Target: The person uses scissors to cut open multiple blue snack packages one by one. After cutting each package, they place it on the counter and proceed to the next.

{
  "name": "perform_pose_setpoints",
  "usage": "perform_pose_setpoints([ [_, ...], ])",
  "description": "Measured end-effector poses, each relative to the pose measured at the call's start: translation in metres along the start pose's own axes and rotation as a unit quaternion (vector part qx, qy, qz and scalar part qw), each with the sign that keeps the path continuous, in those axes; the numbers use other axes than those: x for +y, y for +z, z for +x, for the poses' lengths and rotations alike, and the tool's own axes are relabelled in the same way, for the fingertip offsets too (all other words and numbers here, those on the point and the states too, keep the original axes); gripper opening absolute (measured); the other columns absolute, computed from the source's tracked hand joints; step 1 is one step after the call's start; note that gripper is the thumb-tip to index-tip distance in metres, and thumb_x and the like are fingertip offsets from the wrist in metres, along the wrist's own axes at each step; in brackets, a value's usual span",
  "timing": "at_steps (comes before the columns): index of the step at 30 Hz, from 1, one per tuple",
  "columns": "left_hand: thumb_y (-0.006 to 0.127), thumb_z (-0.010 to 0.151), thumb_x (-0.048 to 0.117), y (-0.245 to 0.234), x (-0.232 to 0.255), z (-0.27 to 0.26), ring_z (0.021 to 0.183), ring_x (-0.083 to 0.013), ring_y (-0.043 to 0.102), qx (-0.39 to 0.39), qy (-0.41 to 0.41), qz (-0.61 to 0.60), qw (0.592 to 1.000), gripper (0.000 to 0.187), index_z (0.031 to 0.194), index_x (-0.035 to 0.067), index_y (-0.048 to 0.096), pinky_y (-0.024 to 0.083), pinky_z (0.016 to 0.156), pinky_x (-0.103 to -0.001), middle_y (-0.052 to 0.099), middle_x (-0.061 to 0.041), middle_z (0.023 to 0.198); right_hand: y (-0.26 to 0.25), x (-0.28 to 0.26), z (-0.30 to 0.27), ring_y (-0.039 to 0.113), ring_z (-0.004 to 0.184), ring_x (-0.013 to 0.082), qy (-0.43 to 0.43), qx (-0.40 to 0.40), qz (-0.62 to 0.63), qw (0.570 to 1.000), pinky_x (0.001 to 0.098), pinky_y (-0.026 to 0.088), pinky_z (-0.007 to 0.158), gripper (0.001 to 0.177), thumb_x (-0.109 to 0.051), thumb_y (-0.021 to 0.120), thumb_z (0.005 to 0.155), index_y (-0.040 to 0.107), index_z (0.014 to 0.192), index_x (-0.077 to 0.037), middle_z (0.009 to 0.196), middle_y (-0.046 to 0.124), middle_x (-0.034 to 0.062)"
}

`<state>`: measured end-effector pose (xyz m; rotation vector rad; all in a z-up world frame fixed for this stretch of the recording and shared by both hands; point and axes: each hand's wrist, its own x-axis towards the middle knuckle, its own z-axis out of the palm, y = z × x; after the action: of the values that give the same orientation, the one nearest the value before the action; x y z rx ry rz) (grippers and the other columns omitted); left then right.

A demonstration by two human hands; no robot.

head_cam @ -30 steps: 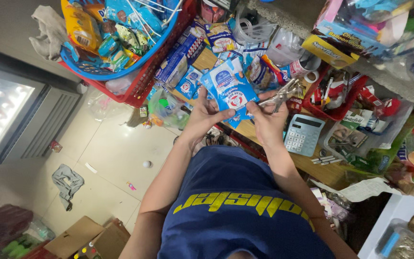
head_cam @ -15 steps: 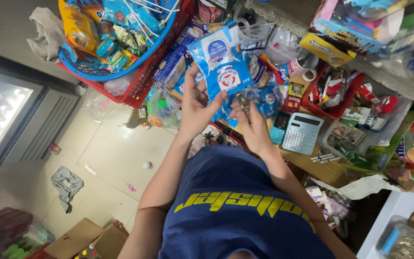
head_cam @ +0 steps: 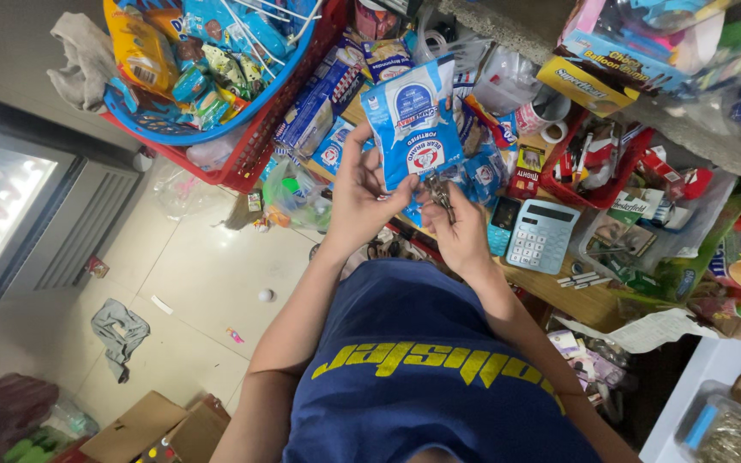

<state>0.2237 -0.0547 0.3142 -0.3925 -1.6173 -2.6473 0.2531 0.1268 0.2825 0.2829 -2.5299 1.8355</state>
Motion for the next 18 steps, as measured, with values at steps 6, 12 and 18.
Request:
perform_pose_setpoints([
  [6,0.069,0.094,-0.014,0.0015,0.004,0.0005,0.122,-0.0196,0.068,-0.006,-0.001,0.002,1.0,0.07,0.148,0.007,0.029,0.064,0.098,-0.037,0.061,-0.014,0.136,0.001,-0.0058,-0.0015,0.06,0.063,0.0063,0.028,-0.012,0.05,0.998,0.0226,0.05,0.059,0.021,-0.019,0.054,0.108,0.064,0.11,-0.002,0.073,0.064,0.0004],
  [12,0.069,0.094,-0.014,0.0009,0.0035,0.0012,0.121,-0.0196,0.068,-0.003,-0.008,0.012,1.0,0.07,0.148,0.007,0.03,0.066,0.096,-0.037,0.062,-0.013,0.134,0.0012,-0.0073,0.0005,0.06,0.065,0.0056,0.027,-0.024,0.081,0.996,0.0217,0.051,0.058,0.021,-0.017,0.052,0.109,0.064,0.111,-0.001,0.075,0.064,0.0006],
  [18,0.069,0.093,-0.014,-0.0015,-0.001,0.0017,0.122,-0.018,0.067,-0.008,0.019,0.044,0.999,0.073,0.151,0.007,0.031,0.059,0.1,-0.031,0.062,-0.014,0.137,0.0004,0.0013,0.0004,0.055,0.055,0.0062,0.047,-0.02,0.04,0.998,0.0226,0.044,0.052,0.022,-0.02,0.055,0.109,0.064,0.102,-0.001,0.065,0.059,-0.0011],
])
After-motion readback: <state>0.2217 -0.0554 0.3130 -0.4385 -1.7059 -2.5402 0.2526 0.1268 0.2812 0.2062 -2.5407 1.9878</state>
